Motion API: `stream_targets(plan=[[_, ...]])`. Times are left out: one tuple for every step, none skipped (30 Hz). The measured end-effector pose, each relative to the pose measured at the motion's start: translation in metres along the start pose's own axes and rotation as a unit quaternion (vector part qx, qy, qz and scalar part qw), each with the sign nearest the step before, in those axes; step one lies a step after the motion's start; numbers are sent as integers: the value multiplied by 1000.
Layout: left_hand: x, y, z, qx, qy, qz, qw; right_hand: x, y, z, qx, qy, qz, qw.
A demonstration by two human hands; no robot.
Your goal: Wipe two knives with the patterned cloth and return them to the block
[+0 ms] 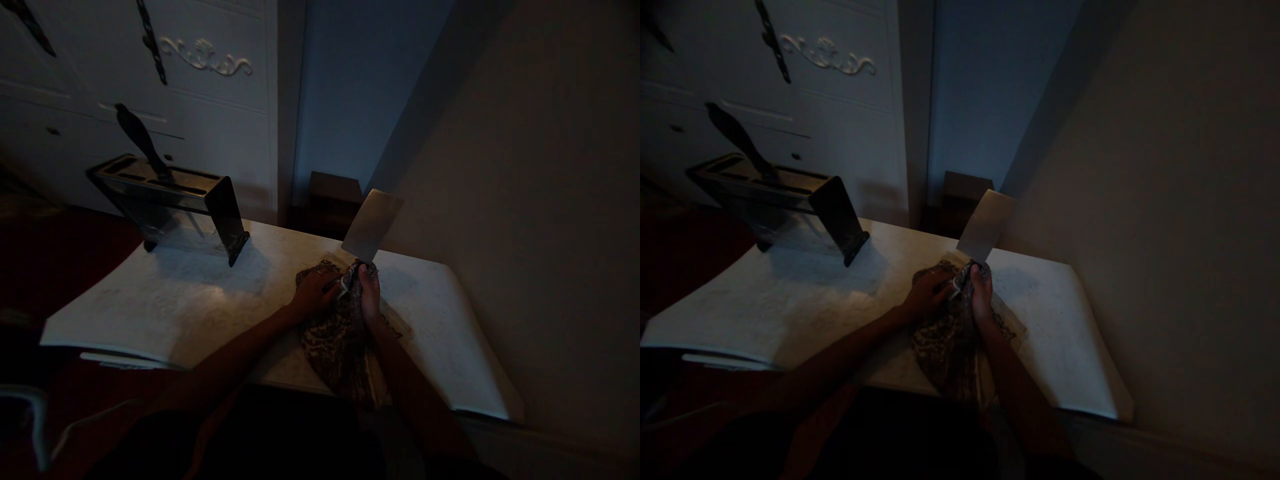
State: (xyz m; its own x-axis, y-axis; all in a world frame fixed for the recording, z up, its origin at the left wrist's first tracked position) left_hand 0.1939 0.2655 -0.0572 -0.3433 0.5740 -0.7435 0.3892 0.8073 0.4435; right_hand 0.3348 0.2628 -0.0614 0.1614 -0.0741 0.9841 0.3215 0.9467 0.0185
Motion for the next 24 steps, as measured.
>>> stream_targets(plan=[[-2,0,-2,-9,18,14,1000,1,0,0,1,-1,1,1000],[-4,-1,-4,-20,37,31,999,1,0,-1,0,-3,3,1000],[-7,-1,-8,-35,53,48,997,2,0,-1,-3,-5,3,1000],[-10,-2,-12,-53,65,66,994,2,0,-3,-8,-6,0,1000],[-12,-4,-16,-76,71,81,991,3,1,-4,-14,-8,-4,1000],[-15,-5,-21,-101,72,94,988,3,2,-5,-18,-10,-8,1000],[-16,-7,-26,-123,70,104,984,2,3,-5,-19,-12,-9,1000],[-18,-9,-29,-137,68,114,982,1,3,-6,-19,-12,-6,1000],[-19,-10,-30,-135,69,128,980,0,4,-6,-18,-8,-2,1000],[-20,-11,-28,-116,74,145,980,-1,5,-7,-16,-2,2,1000],[-21,-12,-23,-81,84,164,980,-2,5,-7,-11,5,5,1000],[-22,-13,-16,-38,97,178,978,-3,6,-7,-7,12,6,1000],[-22,-14,-9,2,112,182,977,-3,6,-7,-2,16,4,1000],[-21,-14,-3,32,126,174,976,-3,7,-7,3,18,3,1000],[-19,-14,2,51,138,155,977,-3,7,-7,7,18,1,1000],[-18,-13,5,56,146,127,980,-3,7,-7,10,18,0,1000],[-16,-12,6,52,151,94,983,-3,7,-7,10,18,-2,1000],[-16,-11,6,44,152,61,985,-3,7,-7,10,20,-4,1000],[-15,-11,5,35,152,30,987,-2,7,-6,12,21,-6,1000],[-15,-10,3,26,152,1,988,-2,6,-6,13,21,-10,1000],[-14,-10,1,17,153,-24,988,-2,6,-5,16,19,-12,1000],[-14,-10,0,13,154,-44,987,-1,6,-4,20,16,-13,1000],[-14,-10,-1,16,155,-58,986,-2,5,-3,25,13,-12,1000],[-14,-9,-1,24,154,-67,986,-2,5,-2,30,11,-8,999]])
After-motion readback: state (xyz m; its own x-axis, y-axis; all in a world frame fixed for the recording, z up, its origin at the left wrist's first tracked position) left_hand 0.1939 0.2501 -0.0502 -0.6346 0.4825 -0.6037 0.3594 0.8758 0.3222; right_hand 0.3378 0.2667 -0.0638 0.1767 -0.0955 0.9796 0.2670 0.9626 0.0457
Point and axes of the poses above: each hand's wrist, its own y-axis towards the middle knuckle, its own z-axis out of the palm, x = y × z, the point moved 5 cm from there along y, towards the middle knuckle, and after that the axes turned 10 degrees about -y, right-handed, at the moved point
